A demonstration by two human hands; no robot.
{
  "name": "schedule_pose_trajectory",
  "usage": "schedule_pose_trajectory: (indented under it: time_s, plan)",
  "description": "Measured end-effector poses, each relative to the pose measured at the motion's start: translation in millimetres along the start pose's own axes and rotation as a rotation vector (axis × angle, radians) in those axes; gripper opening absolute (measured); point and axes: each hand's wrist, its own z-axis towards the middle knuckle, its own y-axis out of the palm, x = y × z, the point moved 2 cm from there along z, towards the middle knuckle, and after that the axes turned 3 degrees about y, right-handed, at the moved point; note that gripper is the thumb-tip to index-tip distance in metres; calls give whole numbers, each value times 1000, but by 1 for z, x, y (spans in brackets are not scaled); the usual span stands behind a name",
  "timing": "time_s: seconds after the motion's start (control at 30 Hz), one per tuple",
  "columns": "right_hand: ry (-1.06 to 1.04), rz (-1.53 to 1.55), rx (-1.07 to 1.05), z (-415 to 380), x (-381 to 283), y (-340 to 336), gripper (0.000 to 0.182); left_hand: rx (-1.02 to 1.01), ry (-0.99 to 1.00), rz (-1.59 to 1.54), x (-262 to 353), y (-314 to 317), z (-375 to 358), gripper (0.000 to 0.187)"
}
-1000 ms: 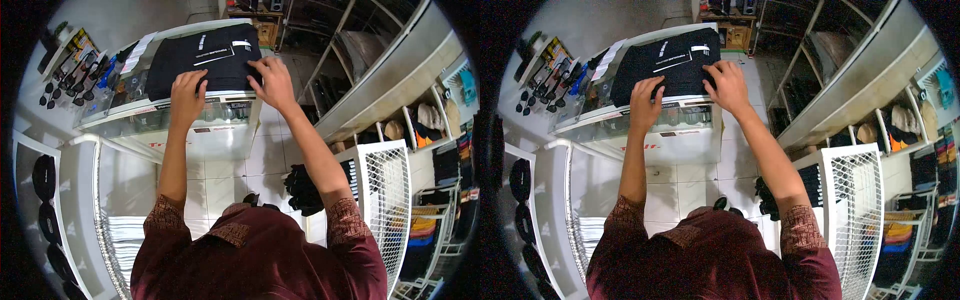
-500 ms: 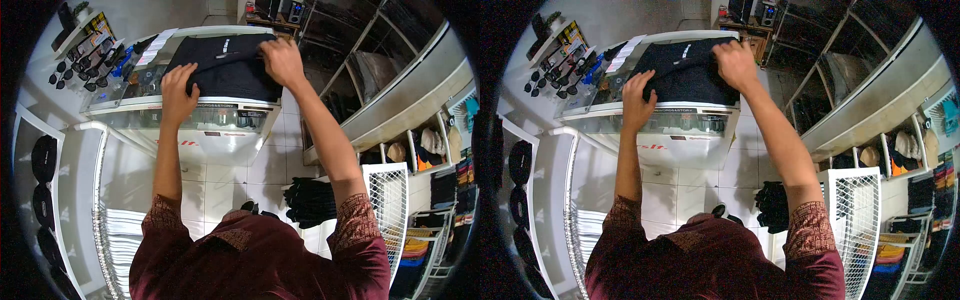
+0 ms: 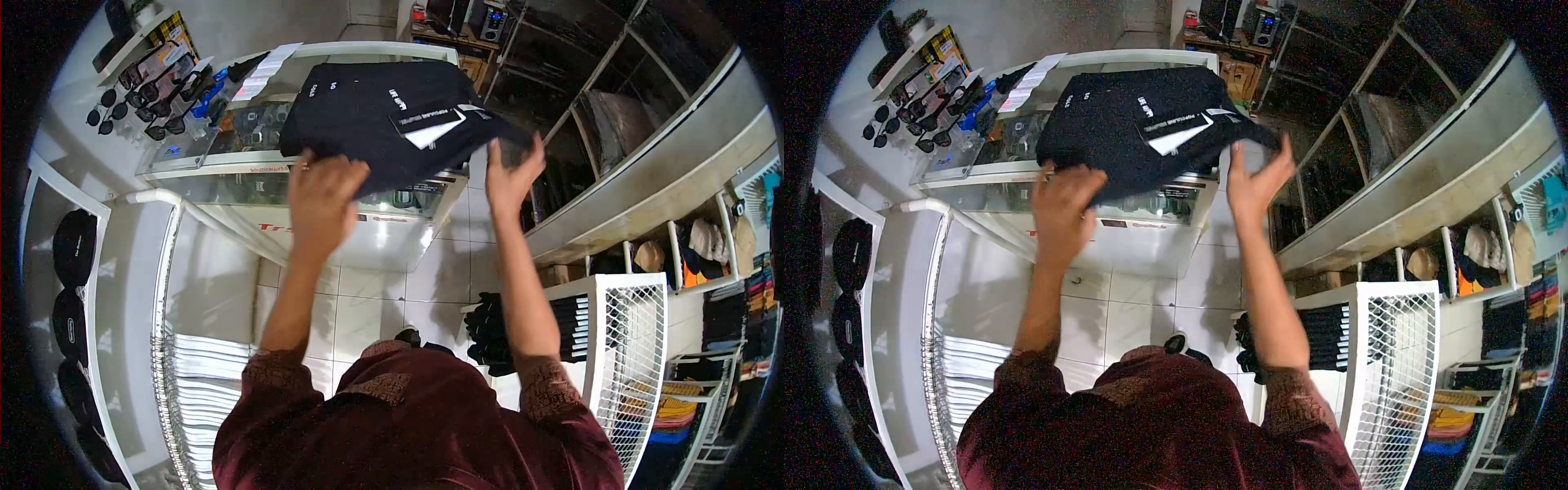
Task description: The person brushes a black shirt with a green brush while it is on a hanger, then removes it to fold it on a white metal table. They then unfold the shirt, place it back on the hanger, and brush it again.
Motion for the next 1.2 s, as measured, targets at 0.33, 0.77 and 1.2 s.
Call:
schedule_pose_trajectory:
  time_s: [0.33,0.77,1.2]
  plan:
    - [943,956,-422,-55,-42,-26,75,-138,-125,-217,98,2,-20,46]
    - [775,493,-460,13,-35,-115,32,-34,-737,-834,44,91,-18,54]
    - [719,217,-46,-36,-35,-394,40,-693,-549,-2221,239,153,50,47]
